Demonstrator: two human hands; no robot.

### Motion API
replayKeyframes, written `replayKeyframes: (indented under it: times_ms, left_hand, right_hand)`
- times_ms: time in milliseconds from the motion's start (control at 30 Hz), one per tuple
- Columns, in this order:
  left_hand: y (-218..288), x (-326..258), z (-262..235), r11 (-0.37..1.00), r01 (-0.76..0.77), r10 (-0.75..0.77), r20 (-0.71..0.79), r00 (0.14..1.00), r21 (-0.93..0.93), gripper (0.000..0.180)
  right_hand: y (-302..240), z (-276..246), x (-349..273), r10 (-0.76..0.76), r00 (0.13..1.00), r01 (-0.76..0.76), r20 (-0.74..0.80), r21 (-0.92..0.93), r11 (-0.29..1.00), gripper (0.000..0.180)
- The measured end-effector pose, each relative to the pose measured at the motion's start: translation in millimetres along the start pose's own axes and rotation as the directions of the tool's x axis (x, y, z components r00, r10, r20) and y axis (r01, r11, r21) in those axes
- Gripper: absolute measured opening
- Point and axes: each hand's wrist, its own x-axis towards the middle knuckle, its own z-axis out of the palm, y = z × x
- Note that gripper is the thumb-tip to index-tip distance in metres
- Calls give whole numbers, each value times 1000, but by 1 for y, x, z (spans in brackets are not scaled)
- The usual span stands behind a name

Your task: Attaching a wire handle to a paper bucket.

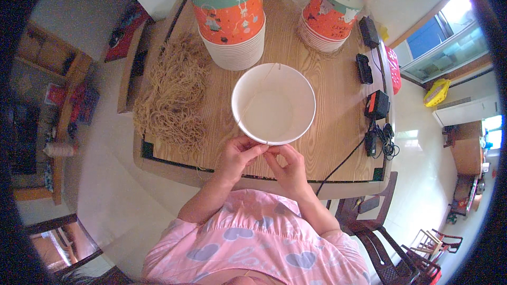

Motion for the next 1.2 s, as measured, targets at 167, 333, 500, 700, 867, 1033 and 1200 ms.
replayKeyframes:
  times_ms: [167, 333, 500, 700, 867, 1033, 1200]
  left_hand:
    - [2, 0, -2, 978, 172, -168, 48, 985, -118, 11]
    - [-2, 1, -5, 976, 179, -172, 64, 983, -127, 10]
    - [-3, 0, -2, 979, 159, -155, 38, 987, -129, 10]
    - [-4, 1, -2, 979, 158, -155, 29, 987, -127, 10]
    - [-4, 1, -2, 977, 159, -153, 51, 987, -142, 13]
    - [-4, 0, -3, 978, 165, -154, 86, 984, -130, 14]
    - [-9, 2, -3, 978, 160, -148, 93, 985, -135, 14]
  right_hand:
    - [10, 3, -6, 210, 978, -189, -12, 386, 903, 7]
    - [12, 14, -8, 17, 954, 73, -299, 287, 955, 4]
    - [1, 6, -12, -290, 941, 285, -176, -54, 957, 8]
    - [-2, 15, -2, -132, 977, 131, -170, -18, 991, 11]
    - [3, 20, -2, 47, 987, -5, -151, 269, 963, 6]
    - [9, 18, -4, 52, 989, -16, -141, 243, 970, 4]
    - [10, 19, -5, 47, 989, -10, -139, 256, 967, 5]
